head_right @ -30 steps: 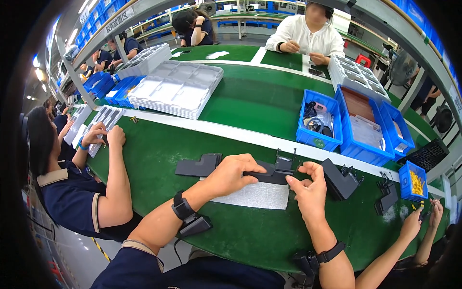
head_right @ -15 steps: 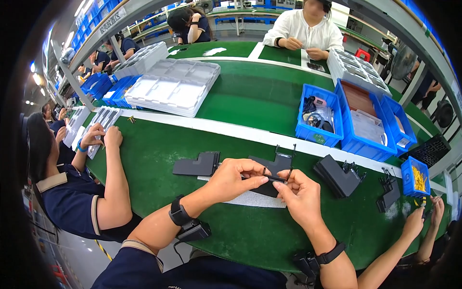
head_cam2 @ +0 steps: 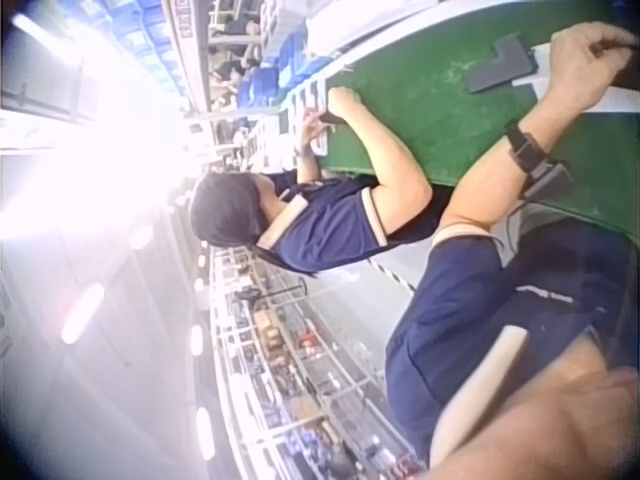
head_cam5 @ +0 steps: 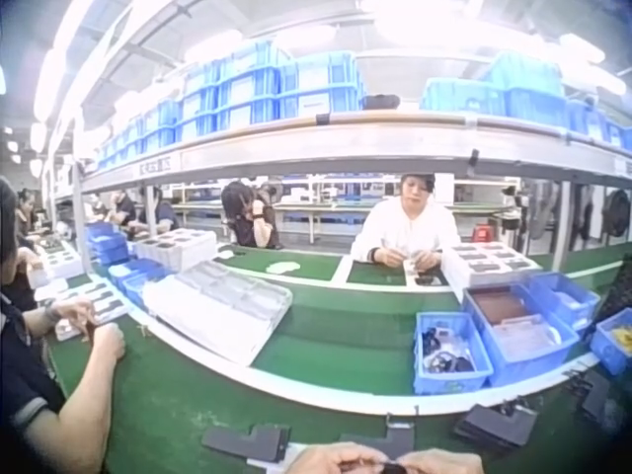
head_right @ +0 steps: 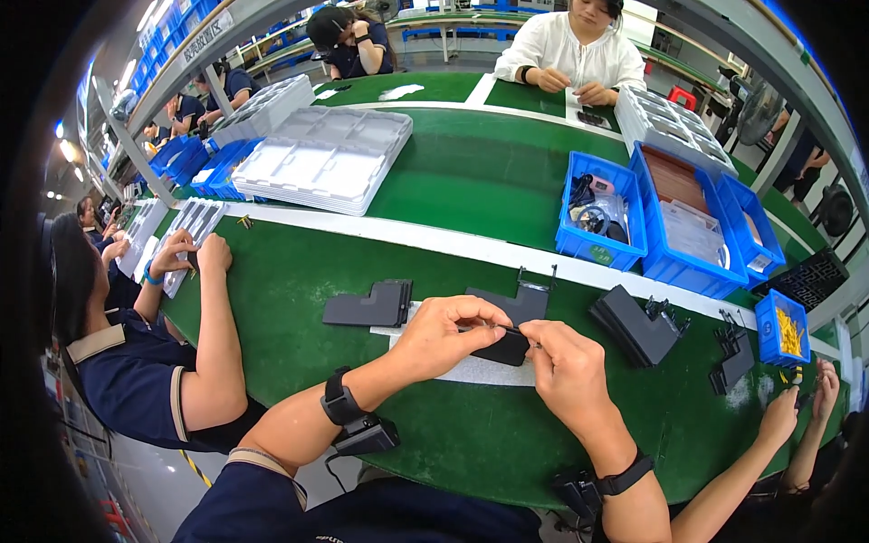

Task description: Assemble small black plastic housing components at a factory workstation.

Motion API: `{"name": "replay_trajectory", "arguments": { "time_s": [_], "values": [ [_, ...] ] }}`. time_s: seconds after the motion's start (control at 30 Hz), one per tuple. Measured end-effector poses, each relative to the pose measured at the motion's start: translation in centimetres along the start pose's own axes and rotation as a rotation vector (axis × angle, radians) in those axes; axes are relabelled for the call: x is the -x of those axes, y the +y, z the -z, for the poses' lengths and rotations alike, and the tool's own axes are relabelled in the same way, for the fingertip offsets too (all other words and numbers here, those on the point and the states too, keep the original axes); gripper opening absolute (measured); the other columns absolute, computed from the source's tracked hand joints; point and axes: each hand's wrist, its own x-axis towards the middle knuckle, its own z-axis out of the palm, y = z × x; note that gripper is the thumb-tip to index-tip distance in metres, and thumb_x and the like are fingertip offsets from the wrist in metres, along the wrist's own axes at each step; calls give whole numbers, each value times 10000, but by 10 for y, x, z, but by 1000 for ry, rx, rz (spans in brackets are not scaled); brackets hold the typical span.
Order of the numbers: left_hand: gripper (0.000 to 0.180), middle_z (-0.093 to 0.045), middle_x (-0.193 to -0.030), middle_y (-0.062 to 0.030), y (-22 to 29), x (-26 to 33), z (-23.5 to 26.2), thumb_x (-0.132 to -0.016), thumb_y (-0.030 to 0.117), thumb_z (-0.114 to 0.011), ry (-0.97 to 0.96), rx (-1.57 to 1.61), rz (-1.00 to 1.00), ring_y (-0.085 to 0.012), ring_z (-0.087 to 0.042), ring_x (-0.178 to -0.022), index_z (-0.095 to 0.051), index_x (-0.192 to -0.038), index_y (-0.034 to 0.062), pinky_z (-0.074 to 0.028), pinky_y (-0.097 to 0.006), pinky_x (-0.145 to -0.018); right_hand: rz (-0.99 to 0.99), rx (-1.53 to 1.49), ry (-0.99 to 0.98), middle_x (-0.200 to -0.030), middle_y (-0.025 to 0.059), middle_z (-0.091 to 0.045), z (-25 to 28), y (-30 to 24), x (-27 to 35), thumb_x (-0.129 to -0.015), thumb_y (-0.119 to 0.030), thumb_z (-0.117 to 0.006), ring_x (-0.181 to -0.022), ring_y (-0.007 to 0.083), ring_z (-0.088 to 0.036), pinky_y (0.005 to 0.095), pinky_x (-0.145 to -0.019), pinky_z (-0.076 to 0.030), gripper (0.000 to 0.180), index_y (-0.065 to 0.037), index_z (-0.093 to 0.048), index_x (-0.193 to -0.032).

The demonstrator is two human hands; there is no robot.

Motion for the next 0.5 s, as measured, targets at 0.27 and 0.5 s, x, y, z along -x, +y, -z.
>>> {"name": "replay_trajectory", "arguments": {
  "time_s": [0.27, 0.5],
  "values": [
    [217, -651, -799, -9, 1, -4, 4, -905, 170, -639, -15, 63, 31, -75, -566, -739, -710, -1040, 16, -452, -241, -662, 125, 20, -13, -967, 190, -703, 8, 8, -4, -785, 119, -587, -747, 234, -695, 299, -651, -559, 243, 36, -695, -986],
    [236, -699, -892, -32, 6, -1, 5, -904, 200, -666, -49, -15, 60, -79, -596, -798, -710, -1029, 5, -490, -250, -730, -307, -205, -26, -783, 129, -709, 11, -1, -3, -839, -33, -679, -634, 141, -657, 263, -590, -513, 122, 34, -710, -936]
  ]
}}
